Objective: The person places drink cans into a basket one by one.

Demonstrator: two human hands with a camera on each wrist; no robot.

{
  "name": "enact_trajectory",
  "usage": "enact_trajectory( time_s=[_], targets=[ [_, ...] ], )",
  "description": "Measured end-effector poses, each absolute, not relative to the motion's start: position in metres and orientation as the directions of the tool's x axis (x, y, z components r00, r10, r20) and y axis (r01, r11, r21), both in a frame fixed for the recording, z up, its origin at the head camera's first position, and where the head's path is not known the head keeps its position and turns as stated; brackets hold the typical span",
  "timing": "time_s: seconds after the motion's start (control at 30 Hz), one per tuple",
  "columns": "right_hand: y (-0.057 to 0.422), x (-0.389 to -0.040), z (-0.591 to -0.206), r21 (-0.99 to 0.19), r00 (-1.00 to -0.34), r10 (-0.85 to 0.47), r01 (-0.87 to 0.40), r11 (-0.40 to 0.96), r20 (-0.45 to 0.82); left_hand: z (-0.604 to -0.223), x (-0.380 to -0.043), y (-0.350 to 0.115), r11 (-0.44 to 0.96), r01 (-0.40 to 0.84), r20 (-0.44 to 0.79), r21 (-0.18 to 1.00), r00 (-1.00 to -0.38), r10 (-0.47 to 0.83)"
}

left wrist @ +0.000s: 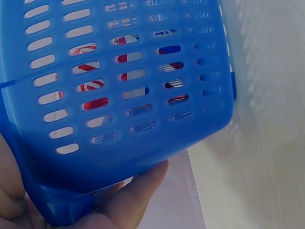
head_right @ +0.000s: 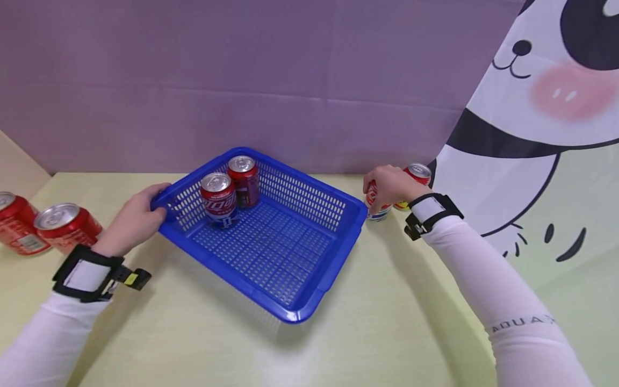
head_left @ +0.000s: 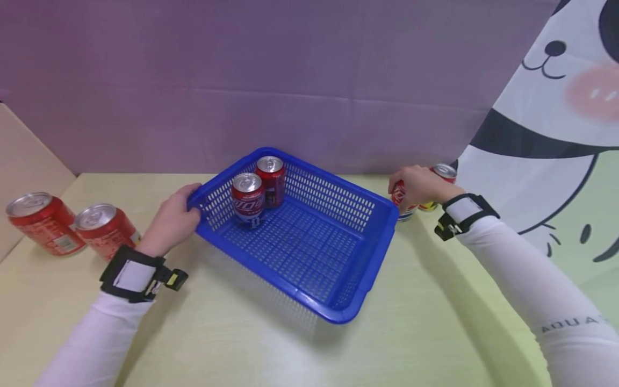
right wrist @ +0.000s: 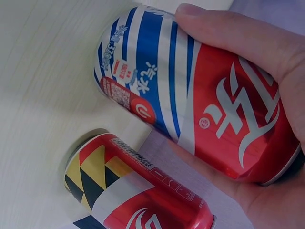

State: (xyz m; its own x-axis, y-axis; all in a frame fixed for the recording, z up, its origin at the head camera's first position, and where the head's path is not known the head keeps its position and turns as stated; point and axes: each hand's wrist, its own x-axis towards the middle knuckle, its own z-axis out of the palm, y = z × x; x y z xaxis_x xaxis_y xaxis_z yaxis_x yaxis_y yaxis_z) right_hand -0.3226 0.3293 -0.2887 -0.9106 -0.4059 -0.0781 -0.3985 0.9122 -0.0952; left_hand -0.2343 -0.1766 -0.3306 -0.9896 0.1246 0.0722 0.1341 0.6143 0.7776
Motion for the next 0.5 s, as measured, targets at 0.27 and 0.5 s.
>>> enact_trajectory(
  time_s=[0.27, 0.5],
  targets=[
    [0.3300, -0.3205, -0.2895, -0.093, -0.917, -0.397, -0.392, 0.915, -0.043, -0.3295, -0.2333, -0.1783, 0.613, 0.147, 0.088, 0.776, -0.988, 0.126],
    [0.3349, -0.3164, -0.2911, -0.095, -0.894, -0.449, -0.448, 0.889, 0.012, -0.3325, -0.2340, -0.1776, 0.609, 0.164, 0.106, 0.776, -0.986, 0.130]
  ],
)
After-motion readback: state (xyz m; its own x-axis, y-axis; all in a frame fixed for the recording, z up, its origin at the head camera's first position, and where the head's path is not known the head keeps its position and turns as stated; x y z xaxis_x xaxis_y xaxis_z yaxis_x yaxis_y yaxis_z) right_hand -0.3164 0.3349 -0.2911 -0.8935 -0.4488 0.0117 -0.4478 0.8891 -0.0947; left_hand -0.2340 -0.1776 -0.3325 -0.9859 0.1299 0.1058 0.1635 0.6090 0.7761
